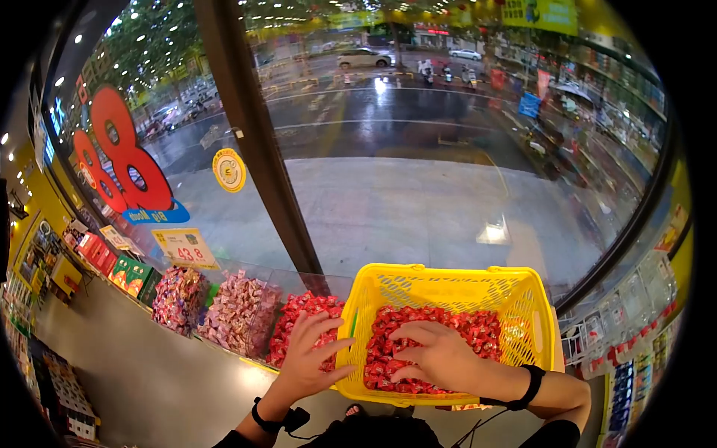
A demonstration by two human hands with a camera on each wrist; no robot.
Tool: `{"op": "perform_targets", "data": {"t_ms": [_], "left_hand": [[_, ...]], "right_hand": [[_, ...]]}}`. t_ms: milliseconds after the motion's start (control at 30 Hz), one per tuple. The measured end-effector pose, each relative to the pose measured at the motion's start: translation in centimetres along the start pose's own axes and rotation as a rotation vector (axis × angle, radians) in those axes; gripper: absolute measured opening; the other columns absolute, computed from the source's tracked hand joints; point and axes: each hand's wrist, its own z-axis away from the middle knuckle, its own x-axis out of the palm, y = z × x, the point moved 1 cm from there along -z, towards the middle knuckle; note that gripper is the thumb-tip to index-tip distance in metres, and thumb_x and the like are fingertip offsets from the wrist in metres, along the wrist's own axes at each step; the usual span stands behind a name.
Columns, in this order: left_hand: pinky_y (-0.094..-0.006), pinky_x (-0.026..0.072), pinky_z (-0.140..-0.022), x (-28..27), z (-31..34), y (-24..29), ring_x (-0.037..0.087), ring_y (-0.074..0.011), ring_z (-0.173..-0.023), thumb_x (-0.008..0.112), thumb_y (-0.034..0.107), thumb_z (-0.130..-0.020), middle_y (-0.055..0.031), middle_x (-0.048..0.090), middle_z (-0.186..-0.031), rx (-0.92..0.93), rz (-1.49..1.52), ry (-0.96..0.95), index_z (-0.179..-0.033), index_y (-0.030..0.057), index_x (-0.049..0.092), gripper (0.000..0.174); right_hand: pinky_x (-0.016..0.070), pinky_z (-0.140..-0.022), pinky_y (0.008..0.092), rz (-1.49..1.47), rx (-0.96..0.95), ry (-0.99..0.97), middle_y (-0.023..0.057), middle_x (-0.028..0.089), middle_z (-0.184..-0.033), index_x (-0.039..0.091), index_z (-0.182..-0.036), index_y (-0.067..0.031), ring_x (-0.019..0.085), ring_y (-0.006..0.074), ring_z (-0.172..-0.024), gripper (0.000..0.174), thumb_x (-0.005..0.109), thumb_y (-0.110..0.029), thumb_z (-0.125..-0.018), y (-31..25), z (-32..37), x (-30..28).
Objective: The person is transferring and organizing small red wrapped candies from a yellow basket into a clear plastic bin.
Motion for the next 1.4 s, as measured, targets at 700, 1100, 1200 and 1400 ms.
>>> {"op": "perform_targets", "data": {"t_ms": [700, 1100, 1200, 1400], "left_hand": [[-0.0629, 0.0264, -0.125, 3.3, 1.3, 2.0, 0.052, -0.0299, -0.141, 0.088, 0.032, -0.079, -0.0021, 0.065, -0.139, 0.16, 0.01, -0.284, -0.104, 0.0196, 0.081, 0.028], [-0.0583, 0.0365, -0.119, 0.3, 9.0, -9.6, 0.06, -0.0327, -0.129, 0.079, 0.022, -0.088, -0.0041, 0.073, -0.122, -0.275, -0.237, 0.068, -0.089, 0.0058, 0.077, 0.016], [-0.0579, 0.0373, -0.118, 3.9, 13.1, -14.5, 0.059, -0.0336, -0.13, 0.078, 0.027, -0.091, -0.0069, 0.072, -0.123, -0.373, -0.267, -0.04, -0.094, 0.0072, 0.079, 0.02], [-0.0581, 0.0367, -0.119, 7.8, 16.0, -16.3, 0.056, -0.0344, -0.132, 0.079, 0.035, -0.089, -0.0116, 0.066, -0.133, -0.45, -0.319, -0.021, -0.101, 0.0115, 0.079, 0.026]], "right_hand": [[0.0546, -0.096, 0.0453, 0.024, -0.013, -0.094, 0.0074, 0.068, -0.124, 0.077, -0.1, -0.0085, 0.068, 0.0304, -0.114, 0.018, 0.079, -0.019, -0.086, -1.5, 1.1, 4.2], [0.0562, -0.09, 0.0467, -0.041, 0.284, -0.368, 0.012, 0.072, -0.107, 0.077, -0.1, -0.0081, 0.07, 0.0349, -0.105, 0.022, 0.079, -0.028, -0.089, 4.8, 0.1, 6.4], [0.0563, -0.09, 0.0488, 0.042, 0.413, -0.474, 0.0119, 0.072, -0.105, 0.077, -0.1, -0.0111, 0.07, 0.0342, -0.105, 0.023, 0.077, -0.032, -0.09, 8.9, 0.6, 8.9], [0.0537, -0.102, 0.0536, 0.218, 0.561, -0.72, 0.0185, 0.06, -0.137, 0.059, -0.147, -0.0171, 0.06, 0.0413, -0.128, 0.067, 0.08, -0.044, -0.089, 12.2, 0.2, 13.6]]}}
